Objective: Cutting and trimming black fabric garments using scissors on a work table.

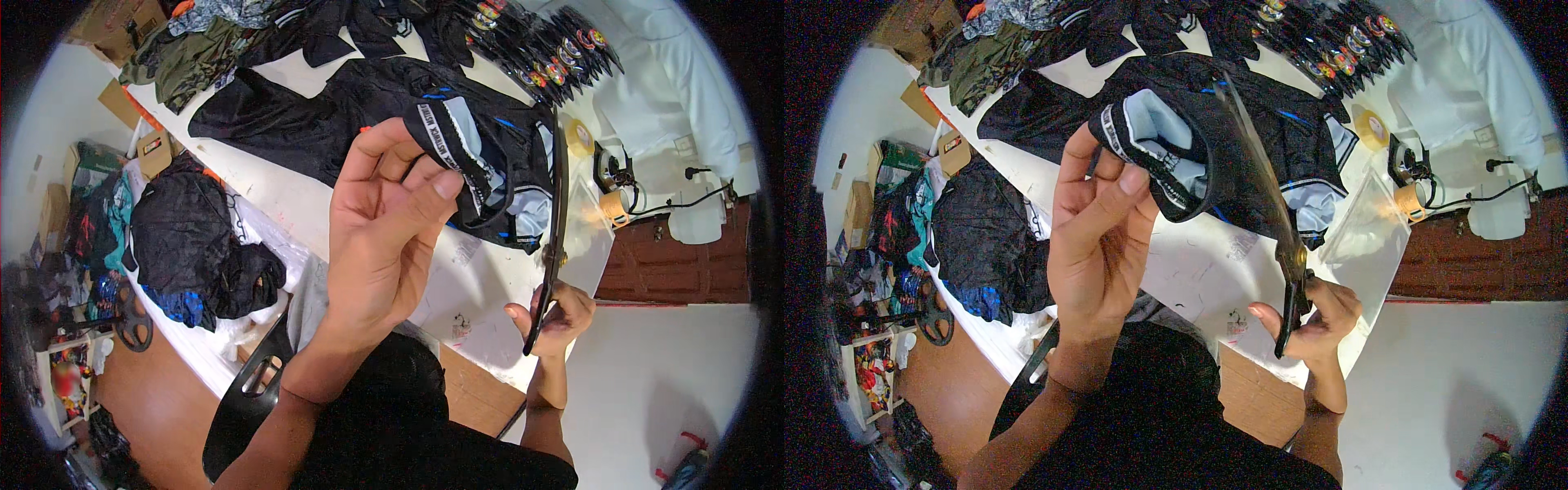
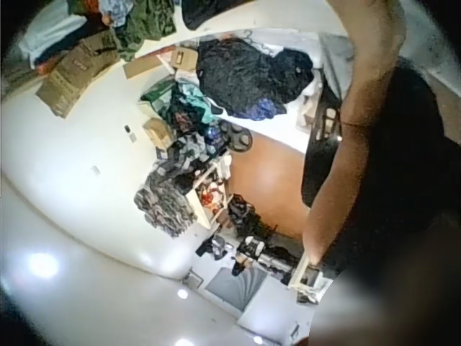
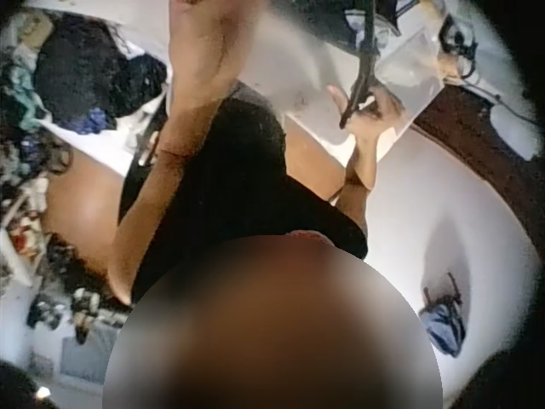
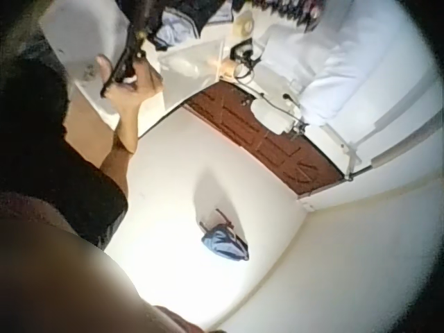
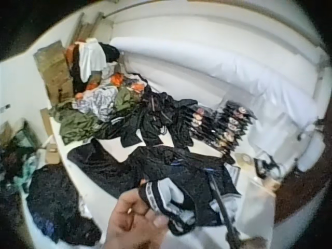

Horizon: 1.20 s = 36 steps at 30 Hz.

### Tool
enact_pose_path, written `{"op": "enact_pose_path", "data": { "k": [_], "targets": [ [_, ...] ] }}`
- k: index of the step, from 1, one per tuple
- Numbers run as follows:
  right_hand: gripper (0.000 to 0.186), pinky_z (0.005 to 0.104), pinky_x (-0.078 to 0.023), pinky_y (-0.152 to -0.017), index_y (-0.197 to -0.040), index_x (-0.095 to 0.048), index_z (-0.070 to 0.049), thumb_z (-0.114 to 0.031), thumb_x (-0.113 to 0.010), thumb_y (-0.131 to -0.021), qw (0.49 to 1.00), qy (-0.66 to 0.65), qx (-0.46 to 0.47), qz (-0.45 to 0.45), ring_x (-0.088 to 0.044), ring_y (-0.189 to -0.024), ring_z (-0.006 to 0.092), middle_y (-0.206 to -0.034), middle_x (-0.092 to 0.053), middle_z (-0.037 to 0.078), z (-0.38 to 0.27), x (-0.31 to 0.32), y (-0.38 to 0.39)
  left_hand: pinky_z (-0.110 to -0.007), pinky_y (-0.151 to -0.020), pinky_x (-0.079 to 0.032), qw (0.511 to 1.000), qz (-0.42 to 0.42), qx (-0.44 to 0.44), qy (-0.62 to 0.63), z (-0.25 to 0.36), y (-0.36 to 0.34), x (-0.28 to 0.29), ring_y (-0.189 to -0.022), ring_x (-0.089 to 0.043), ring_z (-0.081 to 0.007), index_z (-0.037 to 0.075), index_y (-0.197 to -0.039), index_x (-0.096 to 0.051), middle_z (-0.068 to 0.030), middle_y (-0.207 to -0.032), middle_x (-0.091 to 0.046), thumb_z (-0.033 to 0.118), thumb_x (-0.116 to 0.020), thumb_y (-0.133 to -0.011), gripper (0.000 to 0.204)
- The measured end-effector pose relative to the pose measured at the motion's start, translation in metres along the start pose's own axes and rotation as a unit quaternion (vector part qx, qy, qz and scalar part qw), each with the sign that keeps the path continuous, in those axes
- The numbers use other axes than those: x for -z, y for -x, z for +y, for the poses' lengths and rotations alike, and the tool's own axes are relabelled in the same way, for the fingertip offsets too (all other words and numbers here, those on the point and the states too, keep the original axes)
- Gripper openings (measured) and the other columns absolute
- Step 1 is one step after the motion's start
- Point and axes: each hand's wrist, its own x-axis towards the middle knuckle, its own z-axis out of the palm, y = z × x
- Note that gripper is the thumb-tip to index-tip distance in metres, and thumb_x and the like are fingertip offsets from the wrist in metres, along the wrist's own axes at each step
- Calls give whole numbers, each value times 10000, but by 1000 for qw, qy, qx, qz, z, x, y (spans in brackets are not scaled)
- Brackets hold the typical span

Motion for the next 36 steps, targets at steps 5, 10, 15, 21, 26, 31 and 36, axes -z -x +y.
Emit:
{"op": "enact_pose_path", "data": {
  "k": [5,10,15,21,26,31,36],
  "targets": [
    [425,226,-298,-408,-583,-493,-61,-297,-845,-547,991,-87,-96,-14,-407,-402,100,-476,-458,4,-14,-4,-11,-243,-833,-470,998,16,-19,-58,-7,7,4,-987,-555,-154,15,-1136,-446,-115,-1121,-536,-180,-485,-788,400],
    [333,190,-285,-445,-588,-493,-49,-178,-784,-687,924,-233,-299,48,-377,-472,32,-517,-453,-52,-16,-30,-12,-225,-780,-477,994,63,-20,-89,4,22,40,-904,-558,-129,12,-1160,-442,-110,-1099,-535,-168,-467,-784,417],
    [305,186,-243,-435,-608,-513,-40,-175,-759,-727,903,-260,-342,5,-333,-470,8,-510,-425,-70,6,-45,5,-331,-892,-466,958,113,15,-263,43,32,105,-1010,-573,-206,-18,-1223,-429,-130,-1120,-576,-117,-498,-786,453],
    [231,193,-346,-451,-664,-521,-27,-91,-725,-753,832,-332,-440,-59,-466,-497,17,-543,-526,-20,4,-72,19,-239,-779,-450,917,226,87,-317,31,54,147,-842,-580,-142,-24,-1131,-501,-76,-954,-613,-162,-580,-717,443],
    [194,216,-474,-675,-763,-544,-17,-72,-729,-740,775,-526,-350,-26,-586,-746,86,-845,-654,79,-26,-133,16,-258,-804,-451,959,111,90,-245,5,58,126,-873,-578,-152,-13,-1094,-507,-89,-956,-616,-197,-561,-703,435],
    [212,177,-408,-610,-713,-496,-51,-4,-703,-709,764,-544,-343,-47,-529,-682,31,-791,-624,10,-23,-140,19,-257,-768,-460,943,25,50,-327,1,51,107,-864,-565,-146,-34,-977,-555,-94,-909,-601,-214,-579,-668,359],
    [204,234,-453,-689,-720,-477,-54,52,-645,-676,758,-531,-378,-1,-597,-748,104,-728,-567,20,0,-123,14,-256,-766,-457,849,16,1,-528,9,41,110,-841,-530,-132,-31,-908,-587,-63,-878,-558,-223,-504,-676,312]
  ]
}}
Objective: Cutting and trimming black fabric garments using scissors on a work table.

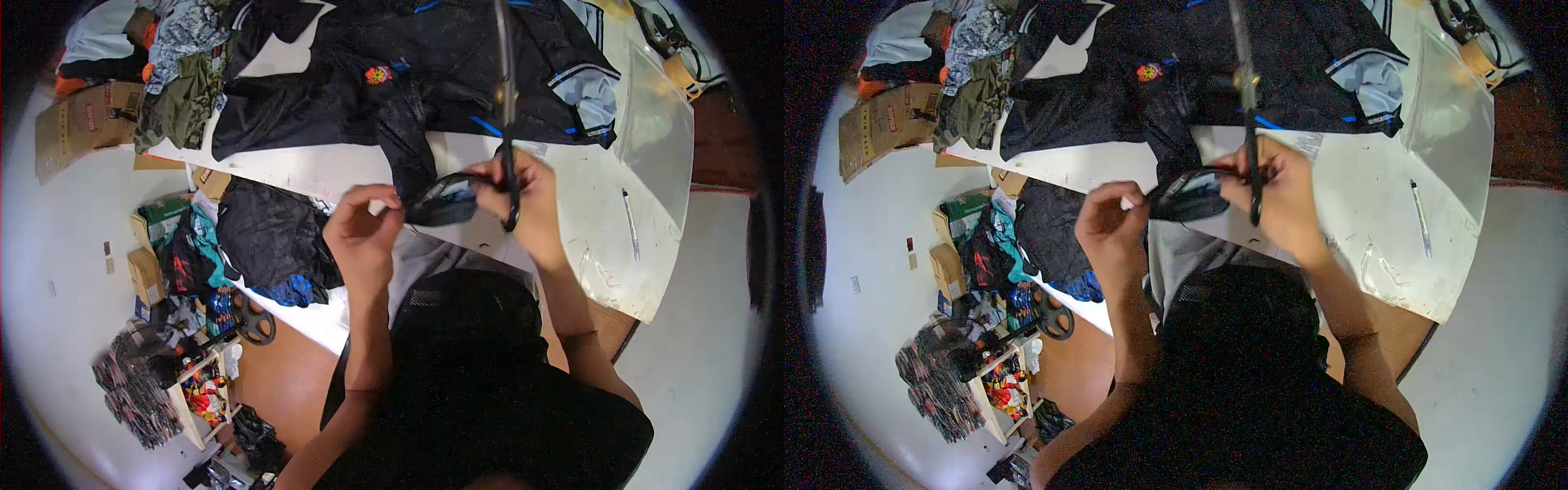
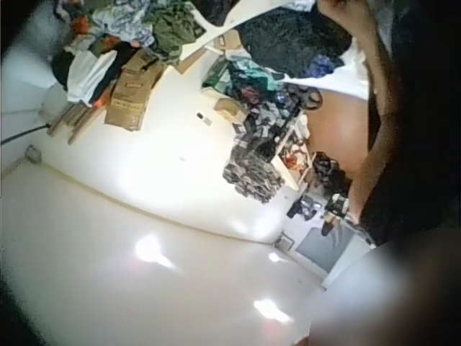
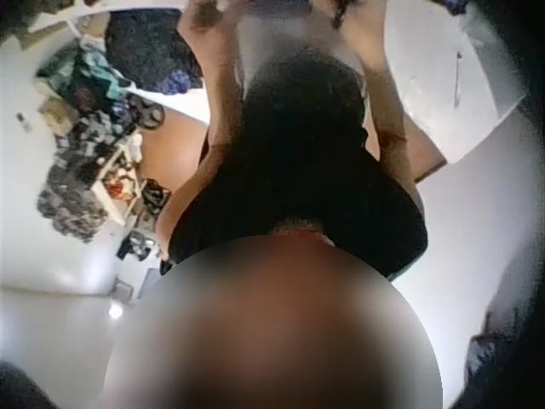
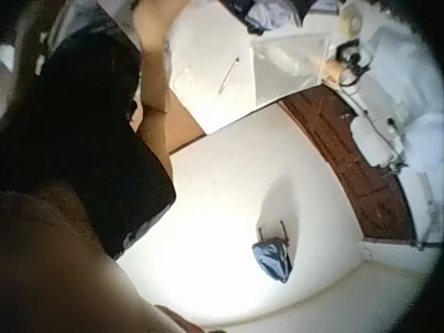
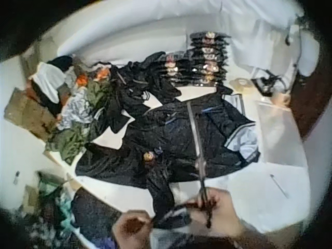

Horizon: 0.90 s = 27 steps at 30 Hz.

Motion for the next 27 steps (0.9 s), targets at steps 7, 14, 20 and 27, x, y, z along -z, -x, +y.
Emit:
{"op": "enact_pose_path", "data": {
  "k": [7,14,20,27],
  "targets": [
    [190,197,-482,-562,-733,-478,-59,27,-645,-712,1000,12,20,-11,-647,-791,153,-830,-648,109,-13,11,-18,-220,-656,-478,998,35,19,-48,2,-11,-14,-824,-524,-114,-40,-891,-586,-49,-867,-547,-199,-495,-690,273],
    [223,190,-473,-527,-735,-485,-72,-94,-706,-765,997,22,30,73,-662,-761,150,-854,-667,131,-24,17,-27,-157,-479,-418,983,159,-77,-42,19,-37,25,-682,-539,-65,-30,-888,-590,-61,-871,-593,-123,-484,-746,200],
    [202,190,-452,-512,-736,-493,-67,-73,-691,-775,992,61,20,107,-664,-738,154,-847,-669,125,-17,29,-30,-115,-398,-346,963,259,-26,74,33,-40,64,-553,-524,-30,-7,-878,-585,-47,-792,-612,-27,-517,-807,101],
    [78,235,-496,-731,-806,-537,30,34,-615,-799,974,116,151,120,-613,-855,134,-947,-652,135,29,39,-69,-154,-597,-500,960,258,-80,69,64,-58,81,-692,-532,-49,19,-997,-552,-30,-905,-554,58,-545,-855,147]
  ]
}}
